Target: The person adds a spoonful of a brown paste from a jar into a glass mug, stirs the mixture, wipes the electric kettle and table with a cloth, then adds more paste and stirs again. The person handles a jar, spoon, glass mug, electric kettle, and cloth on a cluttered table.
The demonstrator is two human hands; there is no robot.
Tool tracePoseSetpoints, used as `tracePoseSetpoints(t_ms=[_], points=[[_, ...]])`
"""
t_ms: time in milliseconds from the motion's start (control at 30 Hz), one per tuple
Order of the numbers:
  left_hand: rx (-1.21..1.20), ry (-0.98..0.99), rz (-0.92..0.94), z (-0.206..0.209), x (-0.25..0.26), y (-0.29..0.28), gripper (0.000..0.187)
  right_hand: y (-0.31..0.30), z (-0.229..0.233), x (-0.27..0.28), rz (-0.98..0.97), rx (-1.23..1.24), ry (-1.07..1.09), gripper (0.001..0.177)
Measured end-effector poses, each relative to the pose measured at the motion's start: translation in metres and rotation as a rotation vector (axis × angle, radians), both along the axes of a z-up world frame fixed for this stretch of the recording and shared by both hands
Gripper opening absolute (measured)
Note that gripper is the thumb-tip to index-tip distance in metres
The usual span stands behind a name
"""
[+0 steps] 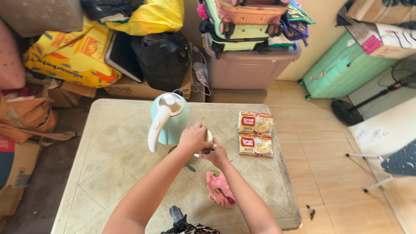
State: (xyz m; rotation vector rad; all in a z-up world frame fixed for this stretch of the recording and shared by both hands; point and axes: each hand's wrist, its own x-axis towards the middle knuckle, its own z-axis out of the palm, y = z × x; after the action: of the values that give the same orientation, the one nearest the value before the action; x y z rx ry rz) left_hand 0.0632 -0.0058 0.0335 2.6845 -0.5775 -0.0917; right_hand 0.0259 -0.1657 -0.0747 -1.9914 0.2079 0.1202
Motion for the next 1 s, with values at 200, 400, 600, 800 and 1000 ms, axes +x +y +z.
tracePoseSetpoints(t_ms=[200,400,600,800,1000], points=[[-0.011,-0.145,-0.547,-0.022,0.019,-0.032,0.064,-0.037,0.005,-0.006,0.114,0.133,-0.07,0.071],[0.235,0.256,-0.66,0.002,0.024,-0.055,0.085,-0.08,-0.007,-0.016,0.118,-0.037,-0.1,0.082],[-0.289,-0.146,-0.558,0.009,-0.031,-0.078,0.075,-0.123,-0.04,-0.026,-0.152,-0.136,-0.317,0.067],[-0.529,0.132,-0.541,-0.041,-0.095,-0.092,0.035,-0.169,-0.068,-0.06,-0.372,0.022,-0.454,0.057],[-0.167,0.381,-0.573,-0.134,-0.139,-0.052,0.047,-0.178,-0.068,-0.102,-0.691,-0.157,-0.196,0.067]])
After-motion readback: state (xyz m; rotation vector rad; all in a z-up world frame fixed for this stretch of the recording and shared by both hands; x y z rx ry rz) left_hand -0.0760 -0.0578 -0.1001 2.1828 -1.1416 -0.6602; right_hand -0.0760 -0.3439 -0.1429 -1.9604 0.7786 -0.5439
